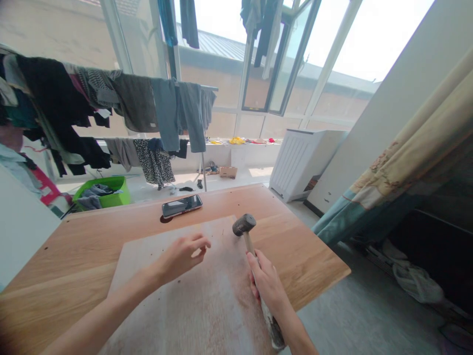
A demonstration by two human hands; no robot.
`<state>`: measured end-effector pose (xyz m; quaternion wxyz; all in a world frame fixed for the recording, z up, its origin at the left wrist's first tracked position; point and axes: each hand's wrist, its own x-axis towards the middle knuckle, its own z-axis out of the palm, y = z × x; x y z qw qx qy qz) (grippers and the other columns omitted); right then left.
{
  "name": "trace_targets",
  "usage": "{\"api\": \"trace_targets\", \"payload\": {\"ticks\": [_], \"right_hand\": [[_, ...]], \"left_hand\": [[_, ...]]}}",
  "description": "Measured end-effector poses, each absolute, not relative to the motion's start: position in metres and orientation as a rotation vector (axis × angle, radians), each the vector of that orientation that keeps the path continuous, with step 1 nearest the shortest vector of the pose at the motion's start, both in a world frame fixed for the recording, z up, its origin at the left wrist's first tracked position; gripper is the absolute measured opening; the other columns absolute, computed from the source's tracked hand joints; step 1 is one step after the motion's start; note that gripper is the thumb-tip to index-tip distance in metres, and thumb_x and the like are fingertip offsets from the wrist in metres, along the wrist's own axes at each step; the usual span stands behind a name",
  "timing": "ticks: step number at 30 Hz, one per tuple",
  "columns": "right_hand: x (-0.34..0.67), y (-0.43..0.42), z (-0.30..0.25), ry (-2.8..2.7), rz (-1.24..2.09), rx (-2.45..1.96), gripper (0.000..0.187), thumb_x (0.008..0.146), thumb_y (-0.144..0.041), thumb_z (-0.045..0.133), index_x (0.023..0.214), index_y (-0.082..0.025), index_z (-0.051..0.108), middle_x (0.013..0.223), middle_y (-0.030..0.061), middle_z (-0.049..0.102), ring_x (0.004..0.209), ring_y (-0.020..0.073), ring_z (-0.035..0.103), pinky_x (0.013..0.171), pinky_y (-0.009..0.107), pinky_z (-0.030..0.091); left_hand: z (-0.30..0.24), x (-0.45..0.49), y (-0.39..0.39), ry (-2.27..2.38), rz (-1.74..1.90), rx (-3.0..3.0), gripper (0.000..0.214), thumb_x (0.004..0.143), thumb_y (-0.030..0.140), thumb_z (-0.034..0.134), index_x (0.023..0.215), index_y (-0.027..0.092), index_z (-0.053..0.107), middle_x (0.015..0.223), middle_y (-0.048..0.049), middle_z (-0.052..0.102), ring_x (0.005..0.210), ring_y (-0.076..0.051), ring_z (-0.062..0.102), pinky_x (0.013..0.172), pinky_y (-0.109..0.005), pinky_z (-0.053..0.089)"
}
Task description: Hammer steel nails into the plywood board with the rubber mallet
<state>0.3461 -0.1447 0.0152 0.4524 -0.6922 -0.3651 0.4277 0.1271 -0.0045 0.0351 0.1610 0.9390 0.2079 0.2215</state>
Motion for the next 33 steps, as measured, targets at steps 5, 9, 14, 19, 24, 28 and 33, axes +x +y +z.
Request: {"api": "trace_targets", "payload": {"ticks": [5,9,14,19,24,28,33], "right_hand": [[0.345,-0.145,0.016,-0.905,1.051,-1.711,0.042,0.085,-0.065,0.049,0.095,-0.025,0.047,0.052,-0.0130,0.043,0.028,0.0065,0.037,0.025,0.017,0.030],[0.345,-0.146,0.014,-0.895,1.036,-1.719,0.042,0.085,-0.066,0.047,0.095,-0.025,0.046,0.052,-0.0134,0.043,0.028,0.0062,0.038,0.025,0.016,0.030],[0.345,-0.146,0.012,-0.891,1.018,-1.717,0.041,0.087,-0.065,0.045,0.096,-0.025,0.047,0.052,-0.0134,0.043,0.028,0.0065,0.038,0.025,0.016,0.030],[0.345,-0.146,0.013,-0.874,1.027,-1.720,0.042,0.087,-0.064,0.048,0.100,-0.024,0.049,0.052,-0.0130,0.044,0.028,0.0072,0.039,0.025,0.017,0.031],[0.345,-0.147,0.012,-0.874,1.011,-1.723,0.043,0.087,-0.064,0.049,0.102,-0.024,0.051,0.053,-0.0128,0.044,0.028,0.0072,0.039,0.025,0.017,0.032],[0.345,-0.147,0.011,-0.885,1.002,-1.728,0.042,0.087,-0.064,0.048,0.101,-0.024,0.050,0.053,-0.0128,0.044,0.028,0.0073,0.039,0.025,0.017,0.031],[0.346,-0.147,0.012,-0.897,1.007,-1.727,0.041,0.088,-0.063,0.048,0.102,-0.024,0.050,0.053,-0.0123,0.044,0.029,0.0075,0.040,0.025,0.017,0.032]], "left_hand": [[0.019,0.158,0.024,0.838,0.956,2.013,0.009,0.081,0.014,0.062,0.083,0.018,0.071,0.084,-0.0019,0.073,0.079,-0.016,0.068,0.079,-0.028,0.052],[0.007,0.164,0.031,0.898,0.962,1.992,0.013,0.081,0.013,0.063,0.081,0.019,0.074,0.086,-0.0013,0.076,0.081,-0.017,0.068,0.081,-0.029,0.051],[0.004,0.159,0.027,0.876,0.945,2.057,0.013,0.080,0.012,0.065,0.084,0.019,0.074,0.084,-0.0006,0.075,0.079,-0.016,0.068,0.079,-0.028,0.050],[0.011,0.158,0.021,0.868,0.911,2.223,0.015,0.080,0.008,0.064,0.085,0.019,0.073,0.086,-0.0026,0.073,0.083,-0.018,0.068,0.081,-0.029,0.049],[0.014,0.158,0.017,0.872,0.873,2.305,0.016,0.081,0.008,0.062,0.086,0.020,0.071,0.089,-0.0037,0.072,0.087,-0.019,0.067,0.081,-0.029,0.050],[0.010,0.159,0.016,0.868,0.876,2.217,0.017,0.081,0.008,0.061,0.087,0.020,0.072,0.092,-0.0034,0.073,0.082,-0.017,0.067,0.074,-0.026,0.050],[0.004,0.162,0.017,0.854,0.881,2.085,0.017,0.083,0.011,0.060,0.089,0.020,0.073,0.086,-0.0013,0.076,0.075,-0.015,0.068,0.074,-0.026,0.051]]}}
